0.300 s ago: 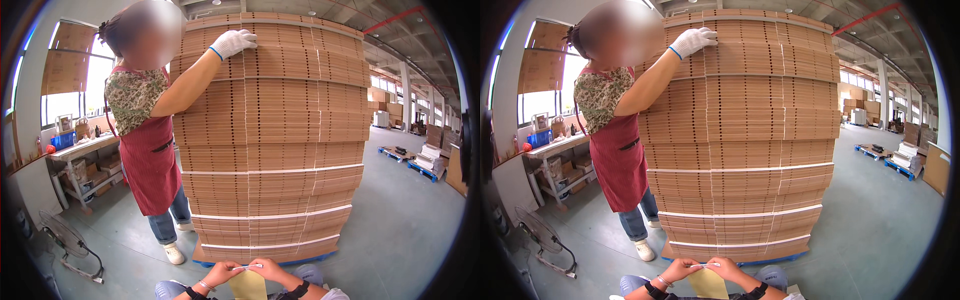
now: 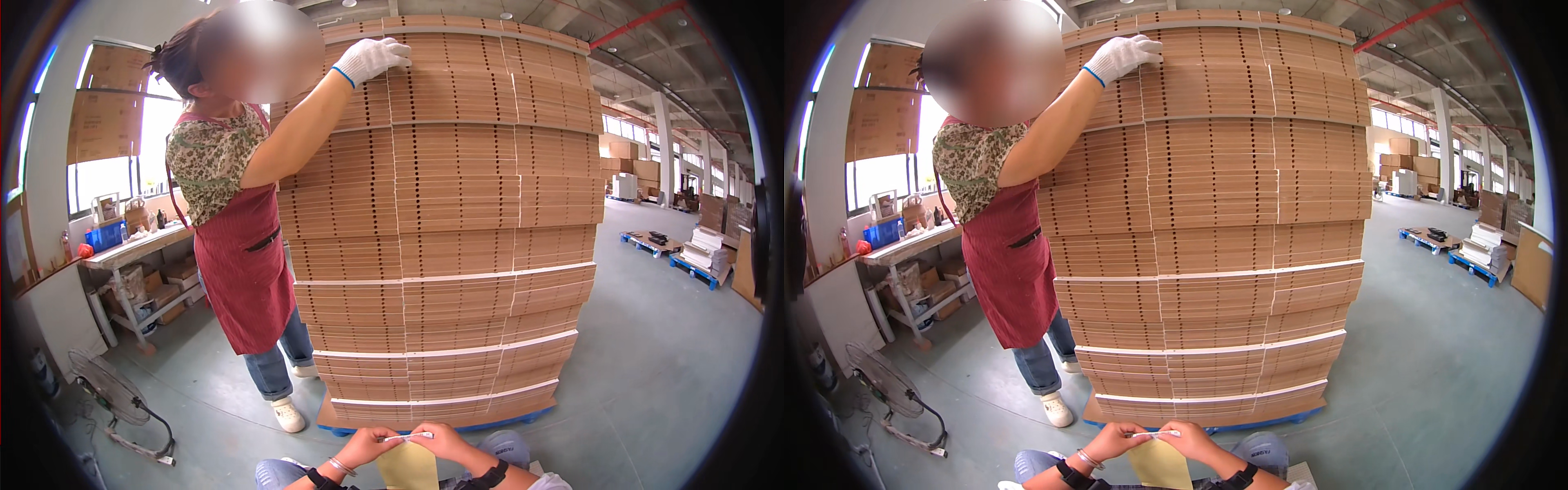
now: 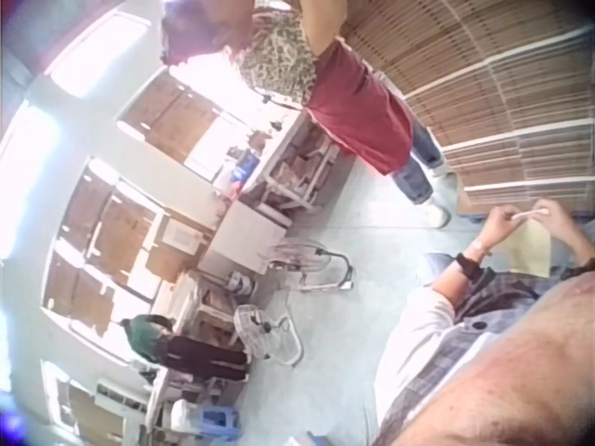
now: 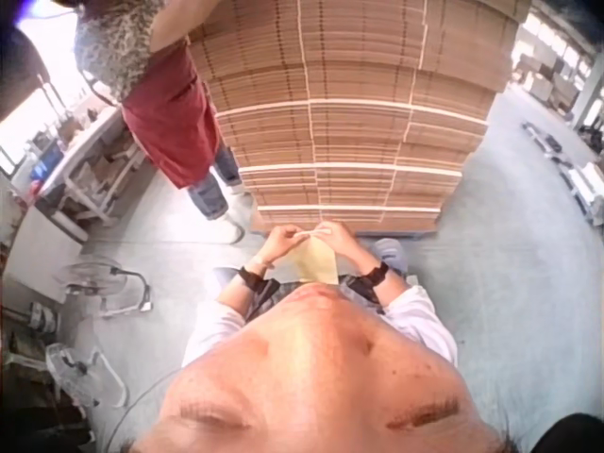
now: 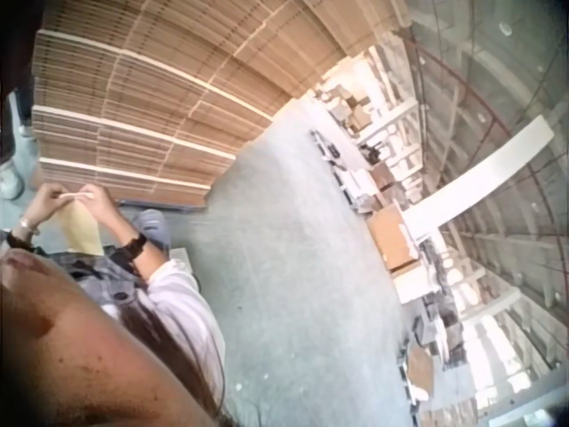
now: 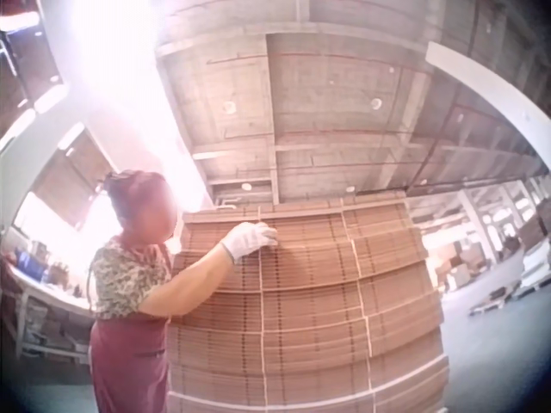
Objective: Applying identification labels to the edges of stacked cardboard panels.
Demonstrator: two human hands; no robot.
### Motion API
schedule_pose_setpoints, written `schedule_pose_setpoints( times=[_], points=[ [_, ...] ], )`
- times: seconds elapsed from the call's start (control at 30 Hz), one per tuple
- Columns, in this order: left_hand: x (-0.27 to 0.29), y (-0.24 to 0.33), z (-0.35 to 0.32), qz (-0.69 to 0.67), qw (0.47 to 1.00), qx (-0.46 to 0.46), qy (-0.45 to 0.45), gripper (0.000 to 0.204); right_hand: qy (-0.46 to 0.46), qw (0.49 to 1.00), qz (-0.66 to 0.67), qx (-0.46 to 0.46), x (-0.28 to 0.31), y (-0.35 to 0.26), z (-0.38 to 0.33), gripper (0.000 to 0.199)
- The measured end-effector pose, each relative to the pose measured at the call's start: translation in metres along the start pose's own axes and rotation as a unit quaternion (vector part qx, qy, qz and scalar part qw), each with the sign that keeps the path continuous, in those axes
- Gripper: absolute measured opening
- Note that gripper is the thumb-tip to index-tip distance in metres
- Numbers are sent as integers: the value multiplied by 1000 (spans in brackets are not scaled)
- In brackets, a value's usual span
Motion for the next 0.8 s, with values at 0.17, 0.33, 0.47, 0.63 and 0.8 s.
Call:
schedule_pose_setpoints(
  times=[0.17,0.33,0.47,0.63,0.8],
  points=[
    [-3,2,2,3,1000,-13,-4,22,4,1000,2,-7,2,5,-3,17],
    [-6,0,3,-2,1000,8,-14,23,18,1000,1,-16,2,6,-4,18],
    [-10,-10,4,-18,1000,10,-8,22,6,999,17,-42,1,9,-6,18],
    [-13,-17,6,-29,999,33,-6,21,12,998,13,-65,1,9,-6,19],
    [-10,-13,5,-43,998,48,-4,18,12,996,49,-71,-6,17,-5,18]
  ],
)
Point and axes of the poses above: each hand's wrist, its own z-axis towards the middle knuckle, its own x-axis out of the back of the hand, y = z × x, the point moved 4 cm from there along z, towards the middle knuckle, and after that the axes turned 6 degrees about y, right-handed, at the moved point
